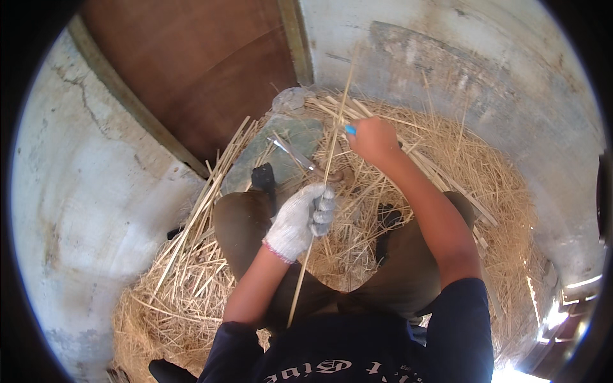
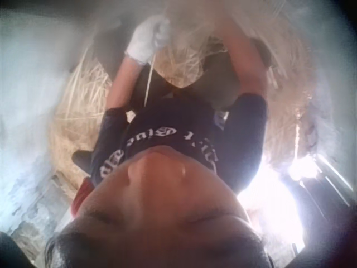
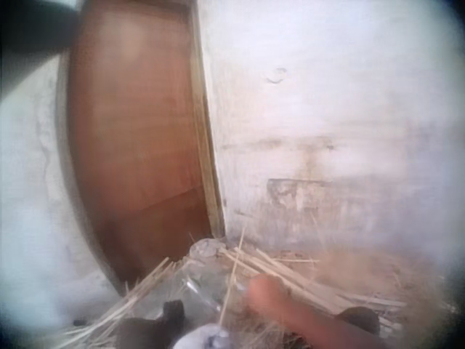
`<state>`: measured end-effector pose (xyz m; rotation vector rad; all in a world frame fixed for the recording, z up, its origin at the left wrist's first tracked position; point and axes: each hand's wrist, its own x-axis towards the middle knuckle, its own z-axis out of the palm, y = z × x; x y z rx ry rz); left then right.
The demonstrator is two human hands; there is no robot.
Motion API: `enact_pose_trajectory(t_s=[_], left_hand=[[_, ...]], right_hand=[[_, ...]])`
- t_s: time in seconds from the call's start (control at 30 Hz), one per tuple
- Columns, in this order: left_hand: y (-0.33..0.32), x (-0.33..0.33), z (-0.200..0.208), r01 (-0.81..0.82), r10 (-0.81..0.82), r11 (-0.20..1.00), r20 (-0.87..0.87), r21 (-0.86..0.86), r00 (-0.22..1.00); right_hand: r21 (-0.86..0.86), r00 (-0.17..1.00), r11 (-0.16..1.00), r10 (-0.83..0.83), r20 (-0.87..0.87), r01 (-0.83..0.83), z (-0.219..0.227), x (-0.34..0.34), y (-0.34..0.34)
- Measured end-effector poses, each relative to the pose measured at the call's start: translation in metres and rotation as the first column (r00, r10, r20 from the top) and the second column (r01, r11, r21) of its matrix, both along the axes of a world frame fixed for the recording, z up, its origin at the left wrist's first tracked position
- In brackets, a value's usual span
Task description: The person sits on a straw-covered floor and uses a knife to split long bamboo poles into thin strips. They hold the pole with a gloved left hand and use the knife in the right hand to split the material lengthwise, occasionally using a blue tool to assist in separating the layers.
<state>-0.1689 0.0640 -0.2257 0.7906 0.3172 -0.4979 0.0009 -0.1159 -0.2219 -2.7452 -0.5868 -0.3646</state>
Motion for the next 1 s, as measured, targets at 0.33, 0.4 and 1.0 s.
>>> enact_pose_trajectory(t_s=[0.33,0.4,1.0], left_hand=[[0.008,0.005,-0.004,-0.181,0.170,0.972,0.085,0.151,0.982],[0.010,0.005,-0.003,-0.180,0.171,0.972,0.072,0.150,0.983],[-0.023,-0.017,0.002,0.025,-0.040,0.954,0.043,0.297,0.998]], right_hand=[[-0.041,0.921,0.943,0.333,0.202,-0.331,-0.029,-0.051,0.039],[-0.046,0.916,0.941,0.336,0.219,-0.335,-0.030,-0.057,0.044],[0.019,0.942,0.964,-0.265,0.207,0.266,0.001,0.061,-0.026]])
